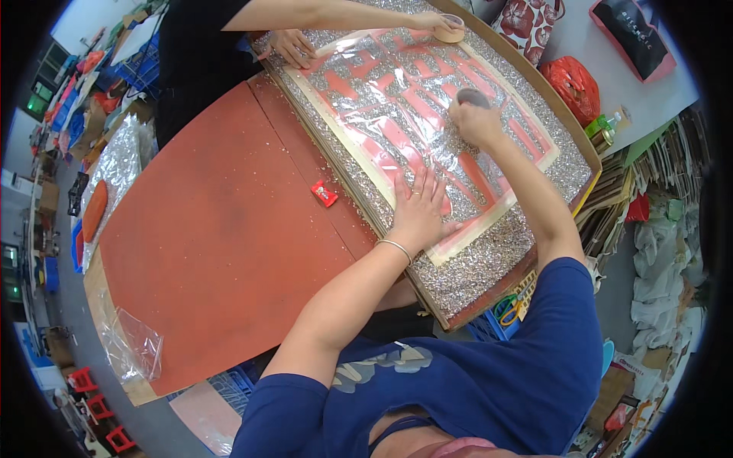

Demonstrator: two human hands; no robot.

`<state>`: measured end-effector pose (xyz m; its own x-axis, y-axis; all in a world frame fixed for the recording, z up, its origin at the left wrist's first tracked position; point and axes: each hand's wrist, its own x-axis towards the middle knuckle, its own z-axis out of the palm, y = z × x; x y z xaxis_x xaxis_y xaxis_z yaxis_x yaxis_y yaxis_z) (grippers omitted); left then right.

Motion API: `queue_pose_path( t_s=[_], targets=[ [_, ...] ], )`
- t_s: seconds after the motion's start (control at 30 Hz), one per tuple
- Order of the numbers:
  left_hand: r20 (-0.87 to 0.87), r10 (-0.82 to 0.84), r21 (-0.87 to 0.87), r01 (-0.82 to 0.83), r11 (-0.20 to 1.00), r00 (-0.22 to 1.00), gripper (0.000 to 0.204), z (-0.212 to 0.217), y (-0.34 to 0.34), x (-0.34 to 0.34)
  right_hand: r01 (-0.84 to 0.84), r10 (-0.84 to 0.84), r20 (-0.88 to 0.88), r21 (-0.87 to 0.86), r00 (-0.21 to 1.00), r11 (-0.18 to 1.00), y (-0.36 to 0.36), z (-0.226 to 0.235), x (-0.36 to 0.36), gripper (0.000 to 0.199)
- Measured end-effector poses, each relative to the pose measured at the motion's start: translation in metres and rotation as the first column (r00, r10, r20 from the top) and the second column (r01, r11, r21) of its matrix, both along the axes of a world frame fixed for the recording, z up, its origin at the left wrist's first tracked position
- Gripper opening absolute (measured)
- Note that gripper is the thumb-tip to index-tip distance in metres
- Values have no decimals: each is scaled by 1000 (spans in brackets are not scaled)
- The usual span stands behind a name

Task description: Peeling off excess material and applying plastic film to decorative shoe components.

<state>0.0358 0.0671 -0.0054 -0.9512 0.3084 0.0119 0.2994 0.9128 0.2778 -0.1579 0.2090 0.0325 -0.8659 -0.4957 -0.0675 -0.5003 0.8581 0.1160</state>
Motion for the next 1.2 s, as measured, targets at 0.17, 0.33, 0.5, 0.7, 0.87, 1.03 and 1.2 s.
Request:
queue_pose_path(
  t_s=[0.17, 0.33, 0.5, 0.7, 0.87, 1.03, 1.2],
  targets=[
    [-3, 13, -26, -13, 1000, 1000, 94, 2, -6, 1, -265, 242, -138, -180, 960, 947, -22, -9, 27, 21],
    [-20, 24, -18, -24, 1000, 1000, 93, 1, -2, -3, -418, 378, -220, -183, 899, 890, -47, -6, 27, 33],
    [-28, 26, 5, -26, 1000, 999, 93, -4, -4, 0, -225, 184, -148, -344, 972, 911, -91, -4, -8, 31],
    [11, 13, 37, -13, 999, 1000, 93, 2, -6, 2, -506, 404, -345, -291, 847, 812, -120, -20, -3, 32],
    [-65, 39, 73, -35, 997, 997, 94, -4, -16, -3, -699, 655, -248, -202, 714, 686, -146, -13, 13, 34],
    [-52, 8, 55, -5, 998, 999, 95, 0, -2, -1, -440, 389, -239, -225, 890, 869, -178, -19, -16, 36],
    [-37, 19, 65, -17, 998, 999, 96, -7, -11, -2, -634, 624, -117, -114, 773, 765, -155, -11, 14, 31]
  ],
)
